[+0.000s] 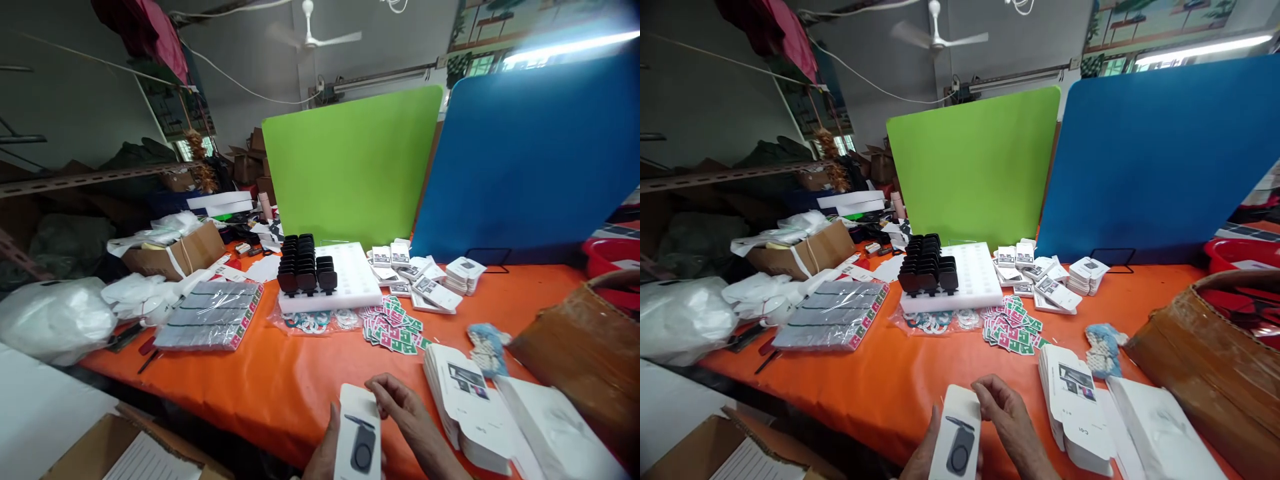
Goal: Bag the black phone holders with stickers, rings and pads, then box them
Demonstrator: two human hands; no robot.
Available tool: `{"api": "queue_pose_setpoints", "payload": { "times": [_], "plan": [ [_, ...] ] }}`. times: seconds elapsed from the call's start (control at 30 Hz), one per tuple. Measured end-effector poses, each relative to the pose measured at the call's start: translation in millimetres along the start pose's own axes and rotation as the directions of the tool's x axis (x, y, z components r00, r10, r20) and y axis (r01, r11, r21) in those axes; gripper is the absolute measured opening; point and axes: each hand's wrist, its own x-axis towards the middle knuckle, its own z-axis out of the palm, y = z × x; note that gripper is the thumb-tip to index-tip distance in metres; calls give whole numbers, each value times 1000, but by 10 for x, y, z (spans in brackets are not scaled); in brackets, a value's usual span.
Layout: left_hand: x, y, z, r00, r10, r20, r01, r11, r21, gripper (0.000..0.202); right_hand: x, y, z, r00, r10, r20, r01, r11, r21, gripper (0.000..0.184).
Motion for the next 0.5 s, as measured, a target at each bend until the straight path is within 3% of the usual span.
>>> {"api": "queue_pose_setpoints", "payload": {
  "times": [0.1, 0.23, 0.5],
  "plan": [
    [35, 123, 56, 996, 46, -76, -59, 982, -178, 80, 12, 5, -71, 999, 24, -44, -24, 1000, 1, 49],
    [-10, 281, 123, 976, 129, -174, -169, 955, -245, 70, -52, -28, -72, 995, 30, -90, -29, 999, 18, 47],
    [-50, 251, 30, 987, 149, -60, -158, 968, -196, 70, -98, -47, 99, 997, 7, -73, -2, 997, 72, 42]
  ]
}}
